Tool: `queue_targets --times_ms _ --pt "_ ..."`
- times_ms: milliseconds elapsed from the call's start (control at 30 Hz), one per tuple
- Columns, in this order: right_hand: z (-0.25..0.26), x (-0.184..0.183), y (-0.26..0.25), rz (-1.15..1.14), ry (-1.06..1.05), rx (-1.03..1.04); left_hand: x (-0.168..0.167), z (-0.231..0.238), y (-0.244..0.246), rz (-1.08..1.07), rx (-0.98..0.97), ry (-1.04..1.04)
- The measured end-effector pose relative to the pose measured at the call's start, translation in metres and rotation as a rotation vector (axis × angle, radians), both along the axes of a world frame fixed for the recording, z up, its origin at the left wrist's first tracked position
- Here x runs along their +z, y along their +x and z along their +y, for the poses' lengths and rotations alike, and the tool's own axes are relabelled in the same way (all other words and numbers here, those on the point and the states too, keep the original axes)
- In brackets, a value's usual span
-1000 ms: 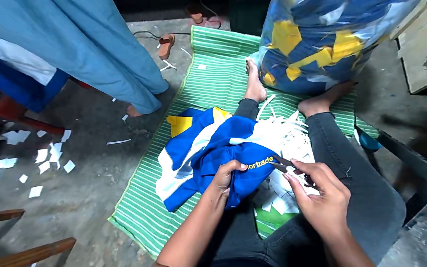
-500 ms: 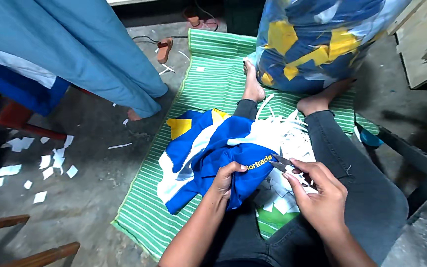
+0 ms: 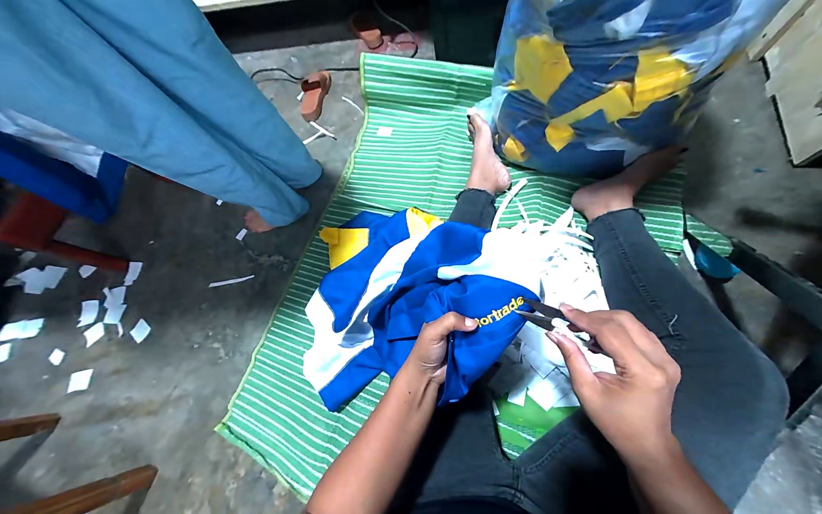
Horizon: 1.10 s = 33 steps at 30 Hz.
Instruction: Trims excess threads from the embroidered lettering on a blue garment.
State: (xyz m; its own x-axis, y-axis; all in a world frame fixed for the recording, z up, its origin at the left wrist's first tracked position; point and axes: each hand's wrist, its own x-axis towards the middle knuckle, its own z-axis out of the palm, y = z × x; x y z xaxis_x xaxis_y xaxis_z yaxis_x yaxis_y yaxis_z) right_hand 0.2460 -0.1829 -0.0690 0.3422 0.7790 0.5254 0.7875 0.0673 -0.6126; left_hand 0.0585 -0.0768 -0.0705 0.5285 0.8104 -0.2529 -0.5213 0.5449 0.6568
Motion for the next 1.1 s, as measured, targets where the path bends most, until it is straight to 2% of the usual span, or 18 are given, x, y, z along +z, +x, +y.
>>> queue_targets --times_ms 233,400,567,833,1100 --pt "0.006 -0.01 -0.005 0.286 -0.007 0.092 0.001 0.001 -0.004 -0.023 -0.02 0.006" --pt "0.007 -0.01 -0.006 0.191 0.004 0.085 -0.002 -0.003 -0.002 -0.005 -0.042 0.025" --pt "0.005 -0.01 -0.004 0.199 -0.003 0.051 -0.003 -0.005 -0.003 -0.042 -0.006 0.02" --pt "-0.003 -0.003 0.001 0.038 0.008 0.011 -0.003 -0.004 -0.003 -0.063 -0.015 0.008" --pt "-0.002 -0.003 -0.001 0.032 -0.006 0.013 -0.003 -0.007 -0.003 -0.027 0.003 0.012"
